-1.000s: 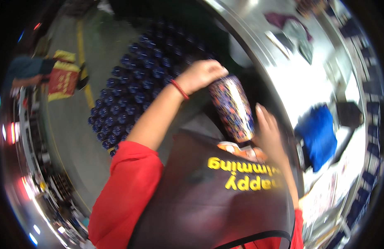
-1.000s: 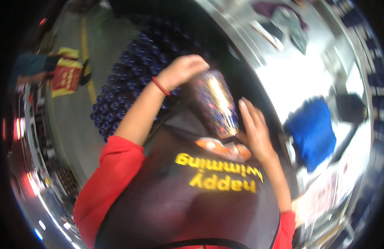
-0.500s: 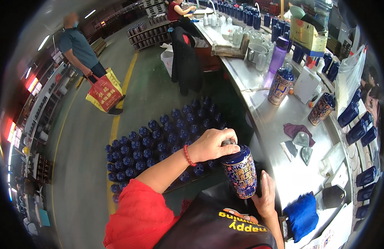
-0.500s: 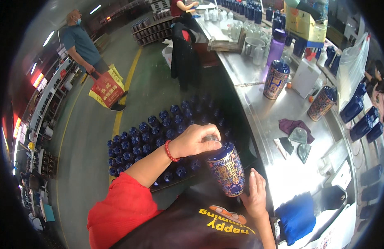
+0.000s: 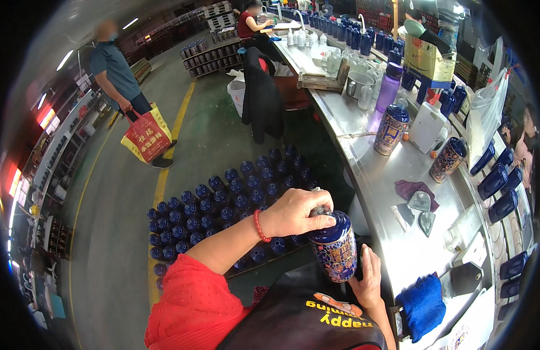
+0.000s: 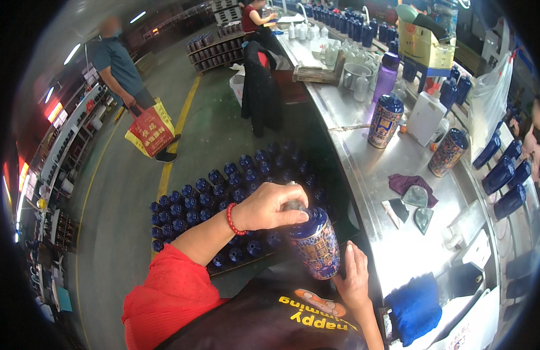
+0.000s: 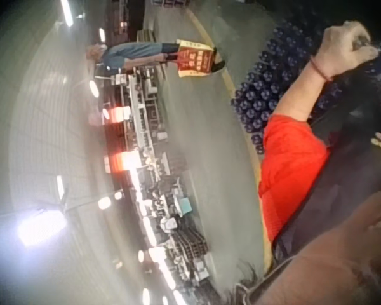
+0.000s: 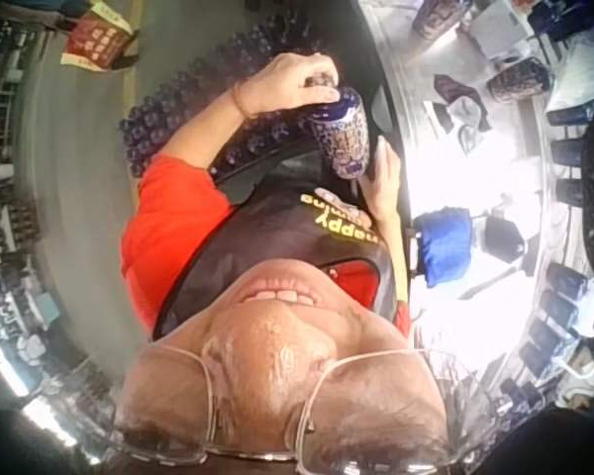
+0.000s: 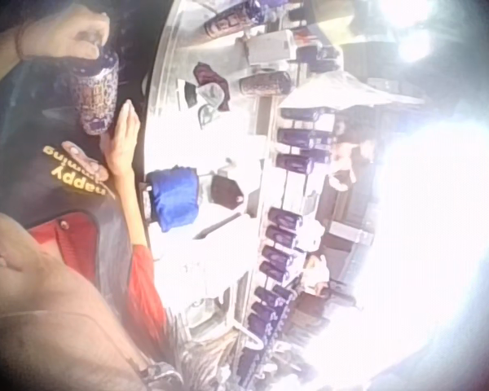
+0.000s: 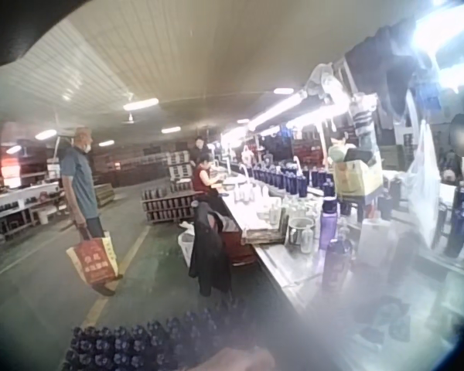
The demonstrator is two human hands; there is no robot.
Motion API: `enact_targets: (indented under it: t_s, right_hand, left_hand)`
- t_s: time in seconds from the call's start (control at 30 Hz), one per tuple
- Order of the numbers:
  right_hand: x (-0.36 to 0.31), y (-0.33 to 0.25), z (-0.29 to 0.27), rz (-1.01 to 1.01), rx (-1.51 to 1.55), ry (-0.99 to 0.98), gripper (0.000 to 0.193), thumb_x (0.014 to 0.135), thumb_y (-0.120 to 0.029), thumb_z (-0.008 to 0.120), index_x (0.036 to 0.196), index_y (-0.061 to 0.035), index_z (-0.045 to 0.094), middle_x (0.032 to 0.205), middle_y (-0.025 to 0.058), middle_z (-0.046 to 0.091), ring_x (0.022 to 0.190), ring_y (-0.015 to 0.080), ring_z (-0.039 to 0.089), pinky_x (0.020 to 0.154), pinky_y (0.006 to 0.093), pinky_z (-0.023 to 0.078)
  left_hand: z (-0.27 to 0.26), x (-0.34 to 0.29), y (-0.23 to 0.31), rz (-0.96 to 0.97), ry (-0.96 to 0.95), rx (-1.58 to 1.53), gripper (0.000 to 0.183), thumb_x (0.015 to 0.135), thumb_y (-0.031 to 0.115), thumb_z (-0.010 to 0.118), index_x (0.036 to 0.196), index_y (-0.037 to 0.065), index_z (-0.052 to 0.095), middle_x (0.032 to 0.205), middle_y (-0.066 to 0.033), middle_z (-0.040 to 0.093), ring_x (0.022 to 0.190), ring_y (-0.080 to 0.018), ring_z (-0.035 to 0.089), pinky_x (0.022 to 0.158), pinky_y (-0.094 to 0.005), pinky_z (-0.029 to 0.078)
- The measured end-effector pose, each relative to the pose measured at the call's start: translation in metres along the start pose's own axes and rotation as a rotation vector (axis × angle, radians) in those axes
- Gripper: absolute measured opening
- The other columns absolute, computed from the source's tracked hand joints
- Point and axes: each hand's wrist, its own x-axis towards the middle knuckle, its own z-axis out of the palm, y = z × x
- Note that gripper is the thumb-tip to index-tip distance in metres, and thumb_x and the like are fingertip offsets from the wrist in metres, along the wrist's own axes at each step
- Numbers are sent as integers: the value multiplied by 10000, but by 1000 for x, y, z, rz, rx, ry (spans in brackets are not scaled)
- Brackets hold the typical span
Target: The person picks up a decorated ceramic jar from a batch on the floor, places it on a blue cloth on a metal table, and rubs its surface with a green abrasive pad. The person rotates the jar to treat different sides and continues polishing the same jar throughout the clip.
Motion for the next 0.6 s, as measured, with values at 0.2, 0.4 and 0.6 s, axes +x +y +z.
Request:
enact_targets:
  t_s: [0.2,0.4,0.6]
  right_hand:
    - [3,4,6,42,-16,9,947,618,116,763,1486,34,395,1418,276,510,1233,482,529,1023,527,463]
    - [11,3,10,91,-30,-18,883,674,87,771,1476,51,403,1415,287,501,1230,479,524,1025,518,460]
    - [23,-9,-2,76,-58,-8,769,778,44,770,1466,32,427,1416,281,498,1230,463,529,1030,505,462]
  left_hand:
    - [3,0,18,100,70,135,290,903,336,725,934,65,624,799,-137,650,726,-338,660,652,-408,518]
    - [4,1,23,188,113,224,281,896,314,723,932,60,608,794,-132,640,749,-325,664,668,-412,524]
    - [3,1,6,162,144,414,267,874,282,727,909,55,591,797,-137,646,760,-316,672,681,-399,545]
